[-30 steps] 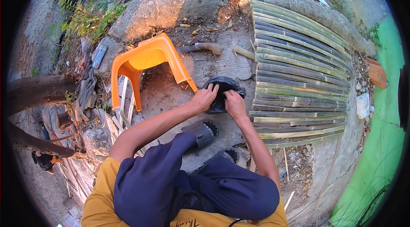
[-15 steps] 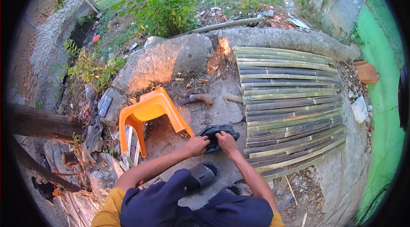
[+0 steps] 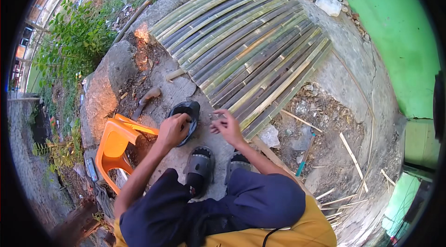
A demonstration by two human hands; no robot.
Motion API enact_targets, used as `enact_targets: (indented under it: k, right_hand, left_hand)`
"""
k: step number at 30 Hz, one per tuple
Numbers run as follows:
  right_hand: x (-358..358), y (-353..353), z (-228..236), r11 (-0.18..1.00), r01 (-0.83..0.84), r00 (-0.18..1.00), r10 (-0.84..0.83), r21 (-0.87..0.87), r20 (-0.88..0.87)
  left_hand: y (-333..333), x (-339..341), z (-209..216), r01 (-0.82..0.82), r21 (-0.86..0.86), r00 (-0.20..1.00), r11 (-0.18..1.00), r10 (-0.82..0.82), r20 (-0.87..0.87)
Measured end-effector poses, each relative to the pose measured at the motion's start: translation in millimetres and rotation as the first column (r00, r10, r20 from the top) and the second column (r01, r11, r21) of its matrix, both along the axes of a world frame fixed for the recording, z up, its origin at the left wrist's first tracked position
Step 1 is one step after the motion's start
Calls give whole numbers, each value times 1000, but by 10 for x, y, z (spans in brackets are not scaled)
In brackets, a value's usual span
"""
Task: The person secures a long bamboo strip to a series of bamboo stalks using a small hammer and nails, repeatedly hammering nails at various points along the strip.
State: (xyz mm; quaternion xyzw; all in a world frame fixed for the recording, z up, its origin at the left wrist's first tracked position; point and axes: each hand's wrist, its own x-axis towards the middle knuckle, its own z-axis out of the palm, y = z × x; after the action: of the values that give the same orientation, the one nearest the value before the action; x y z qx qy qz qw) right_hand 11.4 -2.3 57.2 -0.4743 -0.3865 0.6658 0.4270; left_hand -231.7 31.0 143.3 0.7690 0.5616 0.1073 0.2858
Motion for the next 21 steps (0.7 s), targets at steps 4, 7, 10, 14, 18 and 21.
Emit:
enact_targets:
  k: [4,7,10,14,18,21]
  right_hand:
    - [1032,-651,-392,958,282,953,-273,-49,130]
    - [1487,-1107,-467,915,396,899,-368,-80,237]
    - [1652,-1344,-333,940,273,606,-335,206,722]
    - [1636,-1632,-266,977,85,275,-211,194,938]
    - [1530,-1726,-245,976,60,232,-219,211,948]
    - [1639,-1871,-410,977,122,294,-204,175,934]
  left_hand:
    - [387,513,391,326,-175,943,929,-332,-5]
    - [585,859,358,504,-347,829,791,-556,-64]
    - [703,1097,-32,552,-578,606,601,-765,-216]
    - [756,1516,-364,-39,-908,736,418,-602,-309]
    - [631,1375,-1023,-89,-929,955,359,-234,-182]
    - [131,1514,-1308,-307,-845,913,438,387,-130]
